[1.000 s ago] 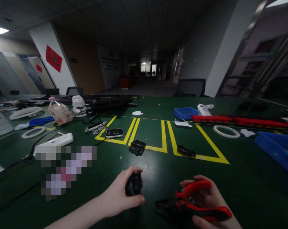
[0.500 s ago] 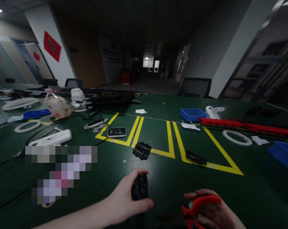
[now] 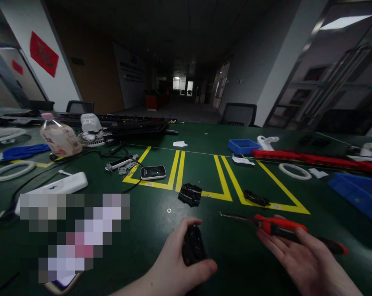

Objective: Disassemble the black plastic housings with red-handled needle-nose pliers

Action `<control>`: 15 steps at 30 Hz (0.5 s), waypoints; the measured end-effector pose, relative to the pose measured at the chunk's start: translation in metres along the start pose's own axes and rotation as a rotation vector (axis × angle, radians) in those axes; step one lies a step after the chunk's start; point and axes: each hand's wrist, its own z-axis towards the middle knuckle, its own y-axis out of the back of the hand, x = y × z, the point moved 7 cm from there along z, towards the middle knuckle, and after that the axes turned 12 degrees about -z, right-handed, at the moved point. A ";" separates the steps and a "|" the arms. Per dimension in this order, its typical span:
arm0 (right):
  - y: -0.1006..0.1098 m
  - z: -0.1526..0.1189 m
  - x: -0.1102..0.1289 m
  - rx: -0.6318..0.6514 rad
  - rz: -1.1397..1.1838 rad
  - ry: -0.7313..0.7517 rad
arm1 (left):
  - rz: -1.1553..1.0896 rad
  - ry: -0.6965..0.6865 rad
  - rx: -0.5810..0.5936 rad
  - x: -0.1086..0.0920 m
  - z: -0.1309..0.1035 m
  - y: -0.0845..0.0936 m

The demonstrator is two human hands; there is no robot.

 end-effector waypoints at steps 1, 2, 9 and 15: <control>-0.009 -0.001 0.002 0.024 0.046 0.001 | 0.003 -0.004 0.017 -0.001 -0.001 -0.001; -0.018 -0.002 0.004 0.057 0.082 0.015 | 0.005 -0.010 0.028 -0.003 -0.002 -0.002; -0.022 -0.031 -0.023 0.216 -0.033 0.071 | -0.088 -0.076 0.085 -0.009 -0.002 -0.005; 0.005 -0.047 -0.037 0.065 -0.114 0.128 | -0.113 -0.067 0.103 -0.006 -0.002 -0.002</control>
